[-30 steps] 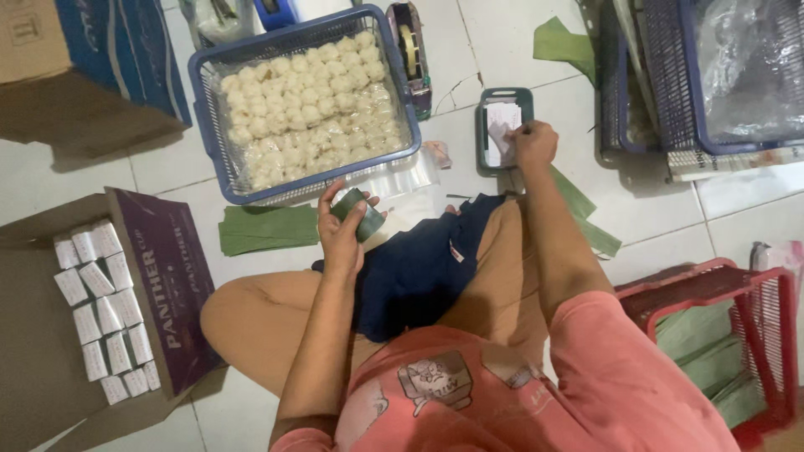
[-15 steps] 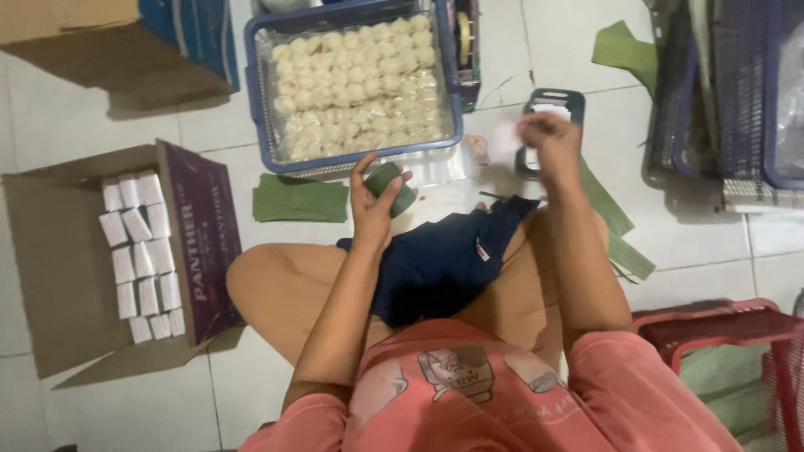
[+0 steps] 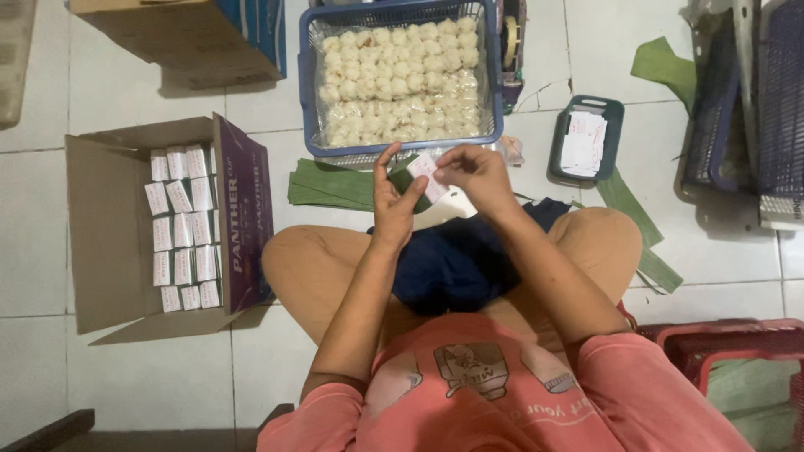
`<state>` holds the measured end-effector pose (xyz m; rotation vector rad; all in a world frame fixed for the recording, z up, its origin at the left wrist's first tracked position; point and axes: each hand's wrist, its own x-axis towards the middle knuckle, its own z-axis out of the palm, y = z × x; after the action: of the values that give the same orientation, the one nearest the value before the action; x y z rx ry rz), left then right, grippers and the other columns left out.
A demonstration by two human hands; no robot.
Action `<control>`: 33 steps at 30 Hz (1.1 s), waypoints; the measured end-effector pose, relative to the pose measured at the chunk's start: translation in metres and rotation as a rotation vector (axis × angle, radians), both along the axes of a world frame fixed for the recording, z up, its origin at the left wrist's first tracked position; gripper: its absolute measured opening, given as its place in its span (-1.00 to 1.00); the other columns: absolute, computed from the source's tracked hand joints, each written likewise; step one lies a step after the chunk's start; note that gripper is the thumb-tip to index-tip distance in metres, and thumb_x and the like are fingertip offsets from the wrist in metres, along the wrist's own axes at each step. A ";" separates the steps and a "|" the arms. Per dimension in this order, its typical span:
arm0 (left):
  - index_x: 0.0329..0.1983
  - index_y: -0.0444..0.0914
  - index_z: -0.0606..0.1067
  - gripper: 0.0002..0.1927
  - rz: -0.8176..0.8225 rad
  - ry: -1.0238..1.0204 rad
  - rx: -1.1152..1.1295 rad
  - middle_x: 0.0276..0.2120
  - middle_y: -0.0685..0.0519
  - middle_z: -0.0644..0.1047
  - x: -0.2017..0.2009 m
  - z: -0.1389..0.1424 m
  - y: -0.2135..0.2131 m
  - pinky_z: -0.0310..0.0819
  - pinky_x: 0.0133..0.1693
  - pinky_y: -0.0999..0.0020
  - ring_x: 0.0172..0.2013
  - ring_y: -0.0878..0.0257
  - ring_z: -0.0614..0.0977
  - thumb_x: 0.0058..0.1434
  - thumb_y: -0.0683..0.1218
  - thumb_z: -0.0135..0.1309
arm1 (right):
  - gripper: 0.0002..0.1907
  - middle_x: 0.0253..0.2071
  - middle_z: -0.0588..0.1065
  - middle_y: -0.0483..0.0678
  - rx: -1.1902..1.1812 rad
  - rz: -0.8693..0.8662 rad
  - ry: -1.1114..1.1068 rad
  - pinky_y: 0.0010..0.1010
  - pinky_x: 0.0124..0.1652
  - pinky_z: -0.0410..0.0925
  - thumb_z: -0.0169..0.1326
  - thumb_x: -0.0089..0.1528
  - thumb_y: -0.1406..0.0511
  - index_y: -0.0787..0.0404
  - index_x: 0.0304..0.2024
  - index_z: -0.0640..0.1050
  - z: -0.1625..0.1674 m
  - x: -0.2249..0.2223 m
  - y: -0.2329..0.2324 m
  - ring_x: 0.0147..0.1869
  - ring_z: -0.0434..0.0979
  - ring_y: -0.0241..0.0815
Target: The person sits on the floor and wraps round white food items one at a time in clear plastic wrap, presses a small label onto each wrapped item, and places the wrapped items into a cardboard box. A basket of unwrapped items sits nearby and green leaves are laid on the floor around the work area.
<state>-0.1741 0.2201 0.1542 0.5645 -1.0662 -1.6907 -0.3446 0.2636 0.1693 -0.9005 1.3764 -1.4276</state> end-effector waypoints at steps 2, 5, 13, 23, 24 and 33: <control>0.44 -0.21 0.20 -0.28 -0.042 0.078 0.116 0.09 -0.08 0.50 0.003 -0.001 -0.001 0.49 0.16 0.30 0.09 0.22 0.56 0.27 -0.35 0.18 | -0.83 -0.27 0.60 -0.03 -0.021 0.013 0.054 -0.50 -0.21 0.47 0.27 0.15 0.51 0.40 -0.20 0.61 0.002 0.014 0.001 -0.24 0.59 -0.30; 0.38 -0.20 0.23 -0.32 -0.029 0.156 0.181 -0.02 -0.11 0.56 0.006 -0.008 -0.003 0.57 0.03 0.30 -0.02 0.18 0.62 0.23 -0.37 0.17 | -0.85 -0.24 0.62 -0.02 -0.031 -0.006 0.094 -0.48 -0.18 0.48 0.25 0.20 0.50 0.41 -0.17 0.62 0.015 0.030 0.003 -0.20 0.61 -0.28; 0.27 -0.34 0.31 -0.49 0.213 0.231 0.262 -0.04 -0.14 0.54 0.001 -0.011 -0.010 0.58 0.00 0.28 -0.06 0.12 0.61 0.30 -0.40 0.18 | -0.65 -0.01 0.55 0.10 -0.293 -0.032 0.765 -0.28 -0.01 0.46 0.18 0.23 0.45 0.31 0.09 0.56 0.063 0.063 0.020 0.02 0.61 0.04; 0.33 -0.33 0.36 -0.46 -0.084 0.185 0.199 0.11 -0.06 0.48 0.015 -0.016 -0.025 0.46 0.16 0.34 0.08 0.26 0.54 0.27 -0.30 0.16 | -0.57 0.09 0.48 0.24 -0.293 -0.008 0.925 -0.17 0.08 0.41 0.15 0.25 0.43 0.23 0.19 0.48 0.057 0.053 0.012 0.10 0.52 0.19; 0.28 -0.35 0.41 -0.51 -0.077 0.124 0.209 0.09 -0.04 0.49 0.014 -0.025 -0.028 0.47 0.12 0.33 0.04 0.27 0.54 0.28 -0.30 0.17 | -0.56 0.11 0.47 0.27 -0.302 -0.030 0.945 -0.18 0.08 0.42 0.13 0.26 0.45 0.20 0.21 0.50 0.053 0.049 0.012 0.11 0.52 0.18; -0.10 -0.32 0.55 -0.83 -0.176 -0.198 0.492 -0.20 0.00 0.58 -0.026 -0.070 -0.025 0.67 -0.25 0.10 -0.22 0.19 0.65 0.27 -0.17 0.17 | -0.52 -0.02 0.52 0.03 -0.069 -0.022 0.493 -0.43 -0.16 0.48 0.30 0.16 0.40 0.24 0.14 0.53 -0.049 -0.037 0.001 0.00 0.56 -0.22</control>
<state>-0.2001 0.1946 0.0844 0.9919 -0.8505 -2.1030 -0.3812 0.2645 0.1203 -1.3486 1.7042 -1.3260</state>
